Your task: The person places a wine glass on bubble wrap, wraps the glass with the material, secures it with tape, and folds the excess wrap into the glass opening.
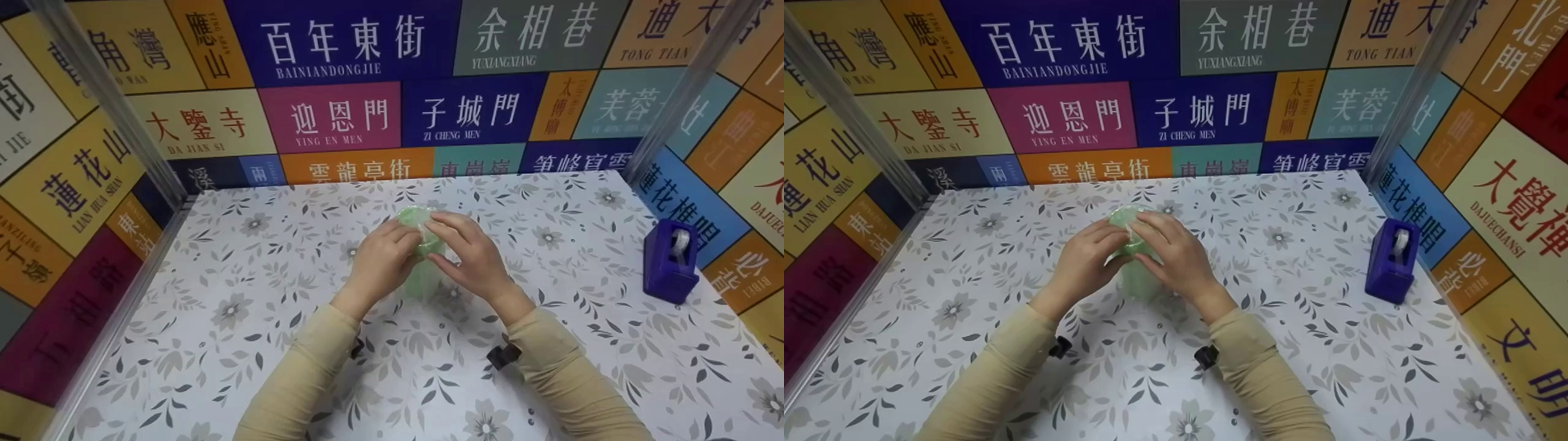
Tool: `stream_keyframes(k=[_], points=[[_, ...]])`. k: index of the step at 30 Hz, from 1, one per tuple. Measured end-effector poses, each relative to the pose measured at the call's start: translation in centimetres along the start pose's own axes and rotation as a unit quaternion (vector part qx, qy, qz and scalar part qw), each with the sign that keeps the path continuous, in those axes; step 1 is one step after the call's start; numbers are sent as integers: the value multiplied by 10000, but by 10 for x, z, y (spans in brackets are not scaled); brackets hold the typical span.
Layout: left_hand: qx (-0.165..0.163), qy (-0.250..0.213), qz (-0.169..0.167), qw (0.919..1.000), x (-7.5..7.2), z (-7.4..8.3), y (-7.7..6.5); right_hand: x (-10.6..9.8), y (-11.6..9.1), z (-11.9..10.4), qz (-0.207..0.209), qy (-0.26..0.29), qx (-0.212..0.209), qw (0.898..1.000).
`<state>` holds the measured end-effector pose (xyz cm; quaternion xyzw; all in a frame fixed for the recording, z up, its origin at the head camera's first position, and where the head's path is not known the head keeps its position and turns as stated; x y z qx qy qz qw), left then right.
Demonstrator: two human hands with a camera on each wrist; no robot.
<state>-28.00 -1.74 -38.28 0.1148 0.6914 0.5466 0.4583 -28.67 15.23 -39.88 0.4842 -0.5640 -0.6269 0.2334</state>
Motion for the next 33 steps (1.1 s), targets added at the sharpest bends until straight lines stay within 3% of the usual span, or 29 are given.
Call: stream_keyframes(k=[20,33], points=[[-169,255,-277,9991,5,-2,1,5,2,0,-543,-336,-99,9979],[37,314,-91,9995,3,-1,1,8,9,-2,-670,-190,-115,9975]])
Point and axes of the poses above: each hand's wrist, its own y-axis towards the middle knuckle, its own x-axis out of the palm, z = x × y, the point moved 4 cm from there along y, towards the middle knuckle, and after that the axes turned 14 degrees about z, right-handed, at the moved point
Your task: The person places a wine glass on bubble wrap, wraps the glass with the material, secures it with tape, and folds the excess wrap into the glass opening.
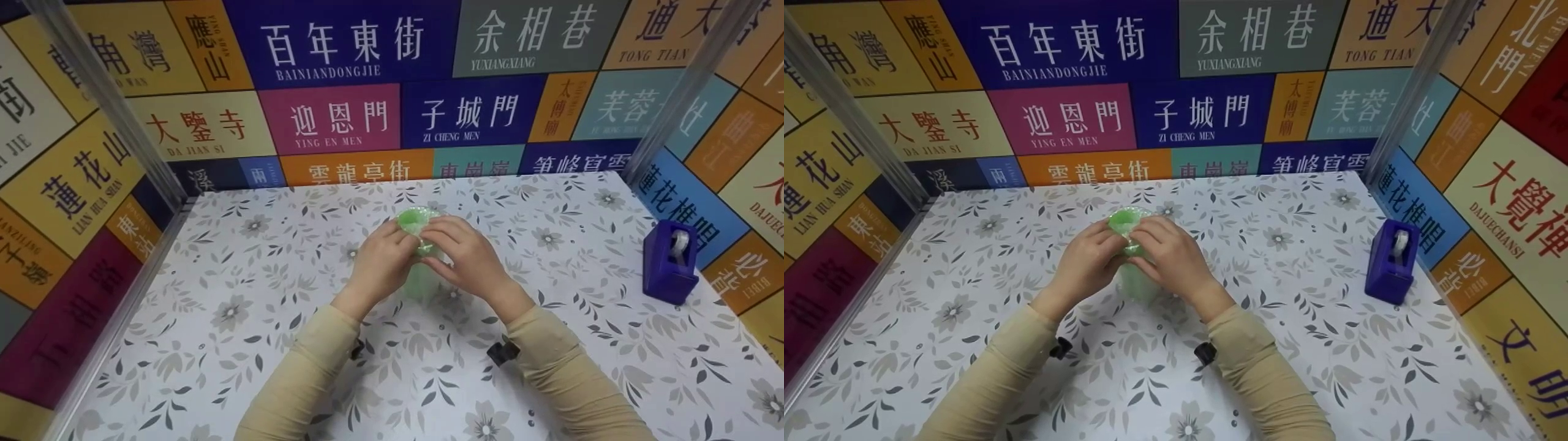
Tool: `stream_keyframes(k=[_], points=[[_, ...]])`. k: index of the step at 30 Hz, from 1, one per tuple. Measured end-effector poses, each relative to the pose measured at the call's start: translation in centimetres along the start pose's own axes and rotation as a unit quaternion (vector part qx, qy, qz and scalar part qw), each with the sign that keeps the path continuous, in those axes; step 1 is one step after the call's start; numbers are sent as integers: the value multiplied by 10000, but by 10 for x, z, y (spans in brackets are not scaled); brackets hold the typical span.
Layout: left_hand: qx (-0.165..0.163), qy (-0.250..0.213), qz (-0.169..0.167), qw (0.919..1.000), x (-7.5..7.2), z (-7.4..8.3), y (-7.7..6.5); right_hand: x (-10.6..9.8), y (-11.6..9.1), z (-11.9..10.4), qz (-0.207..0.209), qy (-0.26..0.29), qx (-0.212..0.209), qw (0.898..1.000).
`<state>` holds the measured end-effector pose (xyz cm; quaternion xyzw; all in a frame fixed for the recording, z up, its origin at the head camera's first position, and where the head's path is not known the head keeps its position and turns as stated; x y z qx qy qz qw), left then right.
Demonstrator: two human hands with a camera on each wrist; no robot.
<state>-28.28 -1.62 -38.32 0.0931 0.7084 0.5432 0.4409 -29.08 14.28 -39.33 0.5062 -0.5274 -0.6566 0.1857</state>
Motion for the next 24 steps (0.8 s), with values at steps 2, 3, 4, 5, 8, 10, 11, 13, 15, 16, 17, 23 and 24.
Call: stream_keyframes(k=[2,3,4,5,8,10,11,13,15,16,17,23,24], points=[[0,-60,-29,10000,-1,0,0,0,1,0,-44,42,28,10000],[-6,-130,-46,9999,-1,-1,0,0,2,0,-69,54,41,10000],[-19,-224,-49,9997,-1,-1,0,-1,2,0,-88,61,42,9999],[-42,-338,-47,9994,-2,-1,0,-1,2,-1,-107,71,41,9999],[-95,-623,10,9980,-5,-2,-1,-1,3,-1,-163,87,47,9998],[-117,-658,84,9977,-7,-2,-1,-1,4,-1,-214,102,77,9997],[-119,-634,113,9979,-8,-3,-1,-1,4,-1,-241,104,92,9996],[-83,-528,107,9985,-9,-4,0,-1,6,-1,-299,70,83,9995],[-59,-473,38,9989,-9,-5,0,-1,7,-1,-368,39,63,9993],[-44,-441,-14,9990,-9,-5,1,-1,8,-2,-373,52,50,9993],[-33,-414,-74,9991,-8,-5,1,-1,8,-2,-376,74,28,9993],[82,-135,-380,9992,-8,-3,2,0,10,-2,-479,13,-143,9987],[114,-89,-437,9989,-8,-2,3,0,11,-3,-544,-53,-169,9984]])
Point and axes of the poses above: each hand's wrist, its own y-axis towards the middle knuckle, its own x-axis out of the palm, z = x × y, the point moved 4 cm from there along y, towards the middle knuckle, and after that the axes turned 14 degrees about z, right-handed, at the moved point
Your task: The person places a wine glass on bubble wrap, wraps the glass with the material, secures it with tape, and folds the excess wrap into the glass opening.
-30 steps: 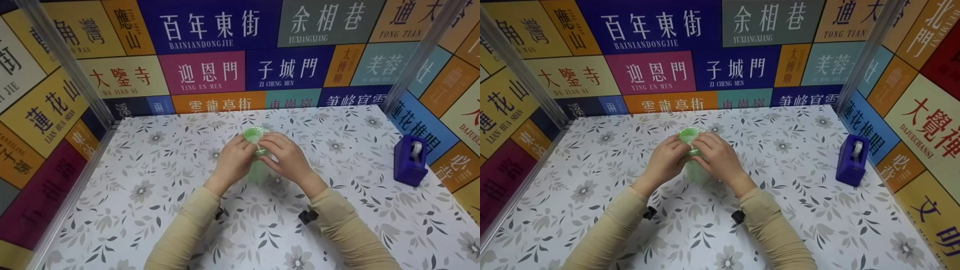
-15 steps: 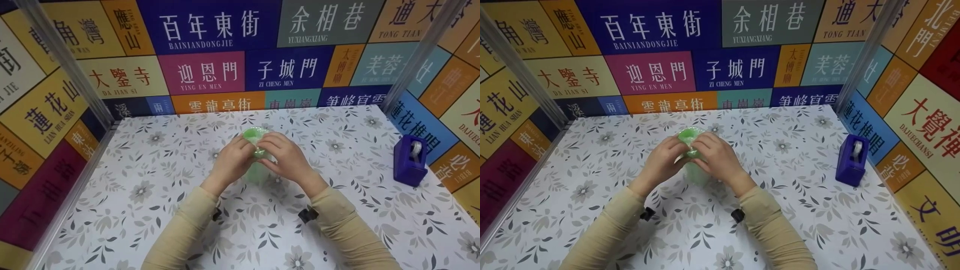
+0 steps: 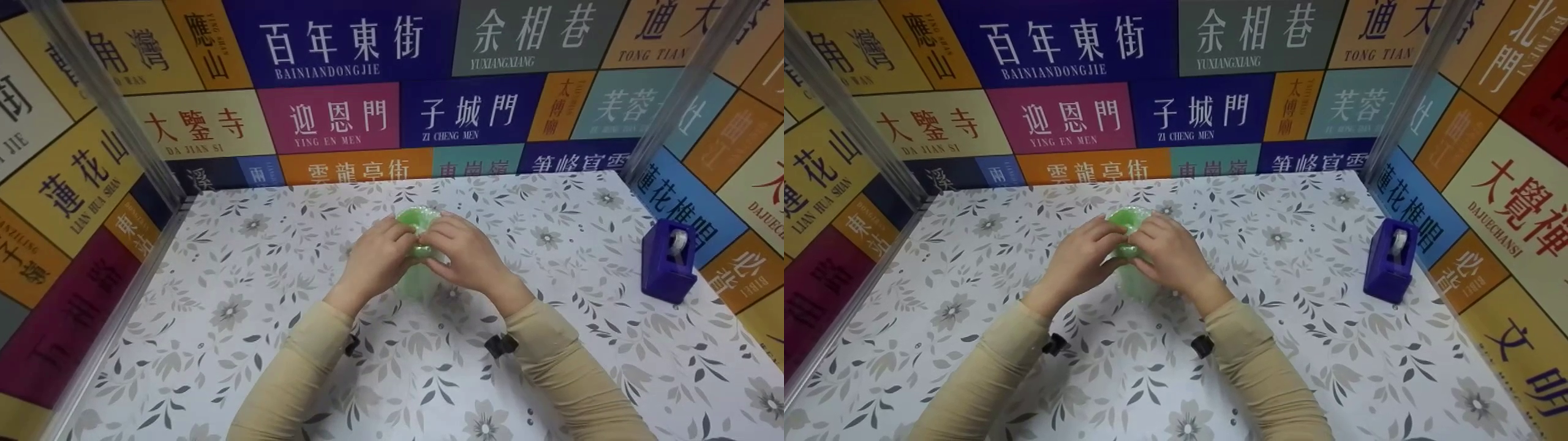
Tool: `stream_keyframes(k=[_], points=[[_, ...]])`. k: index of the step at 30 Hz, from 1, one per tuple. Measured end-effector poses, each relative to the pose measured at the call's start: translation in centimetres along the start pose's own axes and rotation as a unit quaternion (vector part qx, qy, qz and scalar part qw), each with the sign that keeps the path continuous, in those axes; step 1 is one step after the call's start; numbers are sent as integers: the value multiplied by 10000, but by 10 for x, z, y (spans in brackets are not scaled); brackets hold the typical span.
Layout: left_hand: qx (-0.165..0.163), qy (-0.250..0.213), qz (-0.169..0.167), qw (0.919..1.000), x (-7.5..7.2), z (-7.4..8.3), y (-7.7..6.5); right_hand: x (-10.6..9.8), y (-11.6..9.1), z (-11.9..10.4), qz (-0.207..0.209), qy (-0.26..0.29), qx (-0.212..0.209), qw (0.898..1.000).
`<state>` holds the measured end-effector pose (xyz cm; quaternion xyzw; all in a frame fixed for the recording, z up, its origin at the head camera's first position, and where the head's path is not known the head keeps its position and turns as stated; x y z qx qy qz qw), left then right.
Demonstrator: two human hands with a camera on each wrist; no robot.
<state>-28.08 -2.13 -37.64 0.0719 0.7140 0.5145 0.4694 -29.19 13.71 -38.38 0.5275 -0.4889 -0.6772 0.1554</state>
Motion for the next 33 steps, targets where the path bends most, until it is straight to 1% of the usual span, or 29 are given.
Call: stream_keyframes(k=[4,8,14,19,23,29,33], points=[[12,138,-270,9995,1,0,5,1,4,-1,-266,-162,-70,9995],[-1,132,-500,9987,3,-1,9,1,8,-2,-382,-187,-202,9989],[-39,61,-684,9976,7,-4,10,3,12,-2,-501,-340,-440,9972],[-89,76,-860,9962,9,-5,12,4,14,-1,-649,-460,-472,9957],[-93,19,-922,9957,9,-6,13,5,15,-1,-762,-485,-439,9949],[53,-73,-879,9961,10,-7,13,5,15,-1,-851,-476,-274,9949],[49,-135,-866,9961,11,-7,13,7,15,-1,-961,-485,-148,9941]])
Point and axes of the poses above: each hand's wrist, its own y-axis towards the middle knuckle, its own x-axis out of the palm, z = x × y, the point moved 4 cm from there along y, towards the middle knuckle, and after that the axes turned 14 degrees about z, right-handed, at the moved point
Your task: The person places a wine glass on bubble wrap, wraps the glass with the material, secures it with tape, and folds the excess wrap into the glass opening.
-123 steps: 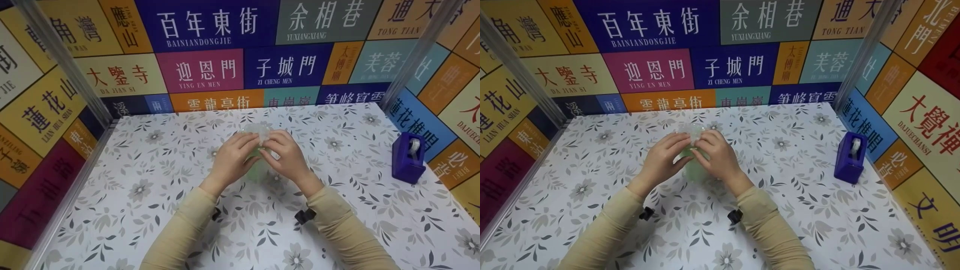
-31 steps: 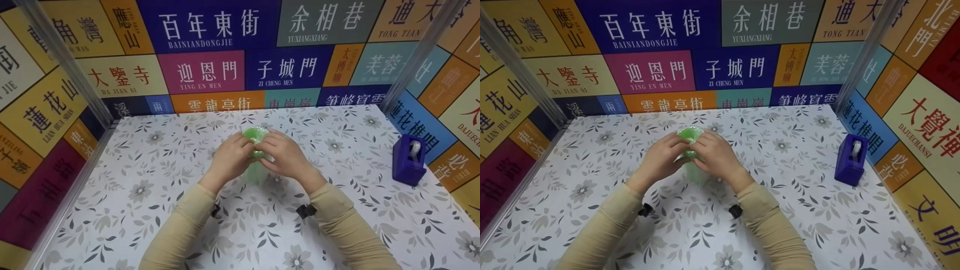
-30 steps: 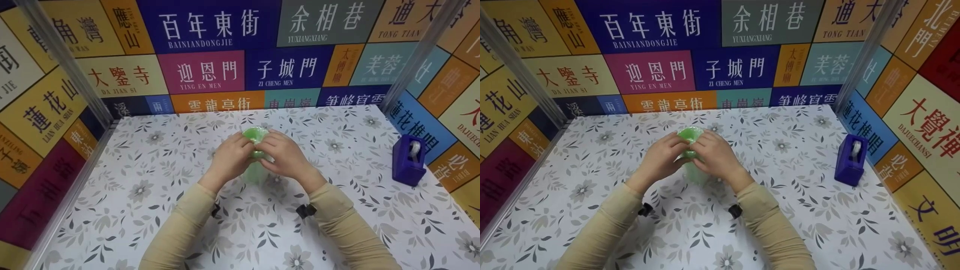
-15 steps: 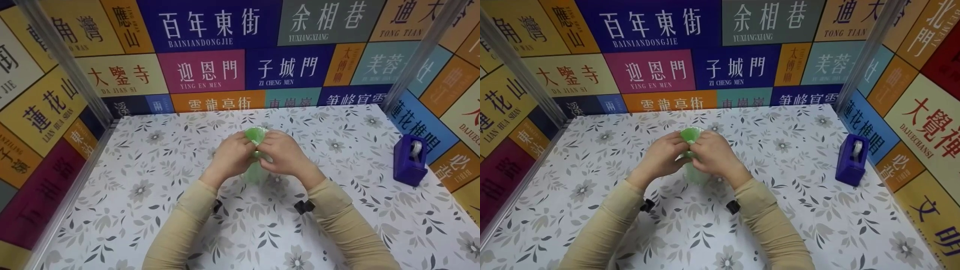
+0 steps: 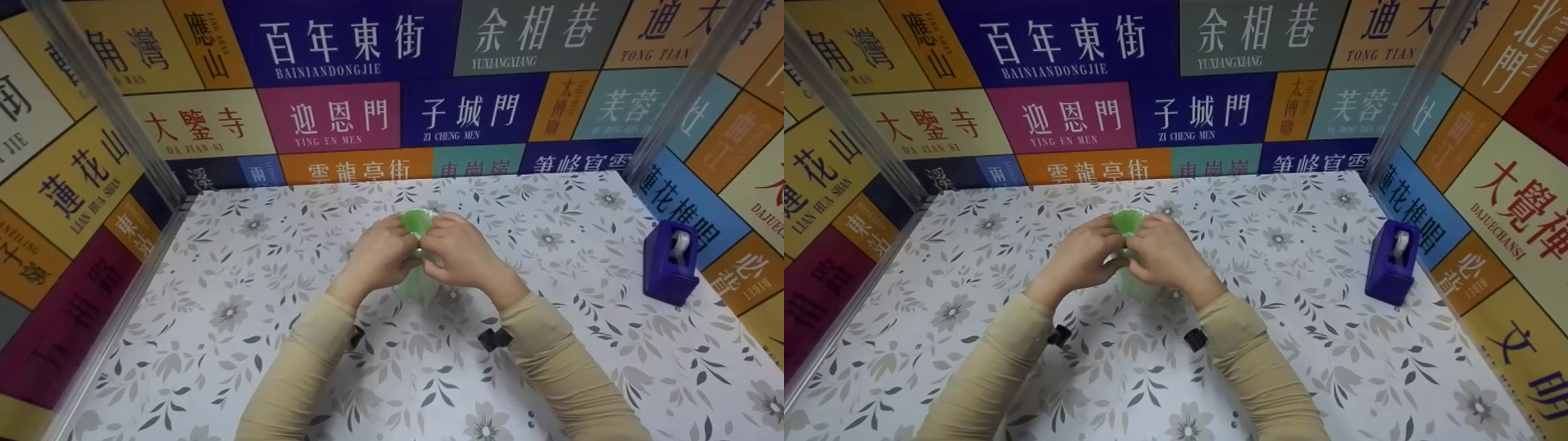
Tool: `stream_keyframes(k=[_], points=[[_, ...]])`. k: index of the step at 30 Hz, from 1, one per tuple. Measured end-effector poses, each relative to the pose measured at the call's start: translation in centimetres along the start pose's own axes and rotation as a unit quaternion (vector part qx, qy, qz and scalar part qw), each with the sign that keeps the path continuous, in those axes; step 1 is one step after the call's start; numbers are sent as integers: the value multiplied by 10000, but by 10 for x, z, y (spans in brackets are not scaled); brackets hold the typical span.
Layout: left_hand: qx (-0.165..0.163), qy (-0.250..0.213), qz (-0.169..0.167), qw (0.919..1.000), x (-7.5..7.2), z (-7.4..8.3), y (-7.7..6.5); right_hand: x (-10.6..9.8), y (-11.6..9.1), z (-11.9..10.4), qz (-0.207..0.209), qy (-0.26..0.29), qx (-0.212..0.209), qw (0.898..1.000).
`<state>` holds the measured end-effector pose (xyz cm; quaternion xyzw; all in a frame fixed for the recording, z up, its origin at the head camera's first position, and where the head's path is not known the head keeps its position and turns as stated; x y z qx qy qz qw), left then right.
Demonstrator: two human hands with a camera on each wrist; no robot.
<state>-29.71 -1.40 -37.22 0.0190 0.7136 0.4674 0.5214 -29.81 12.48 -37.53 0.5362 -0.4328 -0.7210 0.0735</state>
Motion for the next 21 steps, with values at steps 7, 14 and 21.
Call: stream_keyframes(k=[7,14,21], points=[[-84,-115,-2,9999,1,1,-1,2,-4,0,-41,28,109,9999],[-16,-105,59,9999,2,2,-4,2,-5,-1,216,143,138,9996],[-135,-279,129,9994,3,1,-8,6,-9,-1,329,336,273,9985]])
Point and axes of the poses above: each hand's wrist, its own y-axis towards the middle knuckle, its own x-axis out of the palm, z = x × y, the point moved 4 cm from there along y, towards the middle knuckle, and after that the axes turned 14 degrees about z, right-handed, at the moved point
